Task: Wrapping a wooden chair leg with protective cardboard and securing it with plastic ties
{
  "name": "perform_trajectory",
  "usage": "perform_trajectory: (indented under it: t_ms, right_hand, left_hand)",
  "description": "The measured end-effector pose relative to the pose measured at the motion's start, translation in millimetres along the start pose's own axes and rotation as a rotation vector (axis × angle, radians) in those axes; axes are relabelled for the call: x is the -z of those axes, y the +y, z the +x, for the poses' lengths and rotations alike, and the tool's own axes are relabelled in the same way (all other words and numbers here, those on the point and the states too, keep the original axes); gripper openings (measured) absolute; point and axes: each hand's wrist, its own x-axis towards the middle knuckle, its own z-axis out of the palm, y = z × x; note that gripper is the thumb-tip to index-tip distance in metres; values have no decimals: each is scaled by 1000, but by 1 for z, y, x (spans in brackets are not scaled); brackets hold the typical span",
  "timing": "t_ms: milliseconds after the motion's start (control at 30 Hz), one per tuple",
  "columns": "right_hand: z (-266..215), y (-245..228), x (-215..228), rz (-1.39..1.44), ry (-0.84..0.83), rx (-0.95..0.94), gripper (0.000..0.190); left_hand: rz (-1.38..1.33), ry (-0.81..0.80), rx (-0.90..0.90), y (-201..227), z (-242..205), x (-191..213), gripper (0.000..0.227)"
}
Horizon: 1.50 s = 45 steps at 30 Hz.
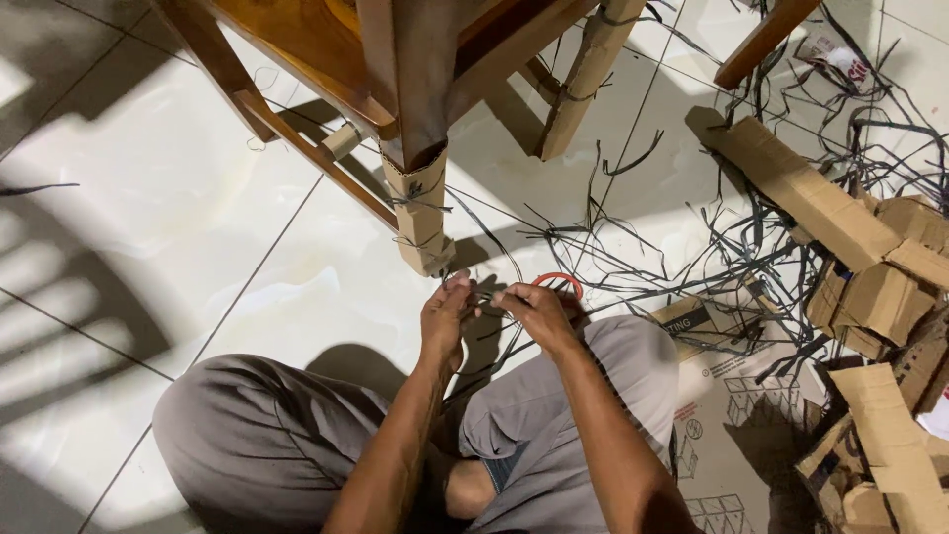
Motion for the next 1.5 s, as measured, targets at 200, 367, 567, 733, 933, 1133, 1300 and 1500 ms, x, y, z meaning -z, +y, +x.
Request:
perform_trajectory:
  t_ms: [200, 367, 567, 733, 933, 1133, 1300, 1500]
  right_hand:
    - [-3, -1, 1, 41, -2, -33, 17]
    - [10, 18, 5, 21, 133, -61, 13]
    - [18, 30, 11, 222, 335, -144, 18]
    - [0, -10, 17, 504, 606, -166, 9]
    - [26, 29, 32, 788, 875, -42, 9]
    - [27, 51, 15, -201, 952, 140, 69]
    - [-8, 19, -16, -336, 324, 611, 15]
    - [-10, 30, -33, -400, -92, 403, 5]
  left_hand:
    - [4, 46, 8, -3, 11, 11, 28]
    - [-22, 66, -9, -6, 16, 13, 26]
    - [21, 82, -10, 16, -5, 7, 27]
    - [-2, 99, -34, 23, 0, 9, 31]
    - [-153, 249, -23, 21, 8, 20, 46]
    - [-196, 248, -33, 18, 10, 21, 47]
    - [-215, 242, -49, 11, 15, 22, 48]
    - [-239, 272, -44, -4, 36, 34, 61]
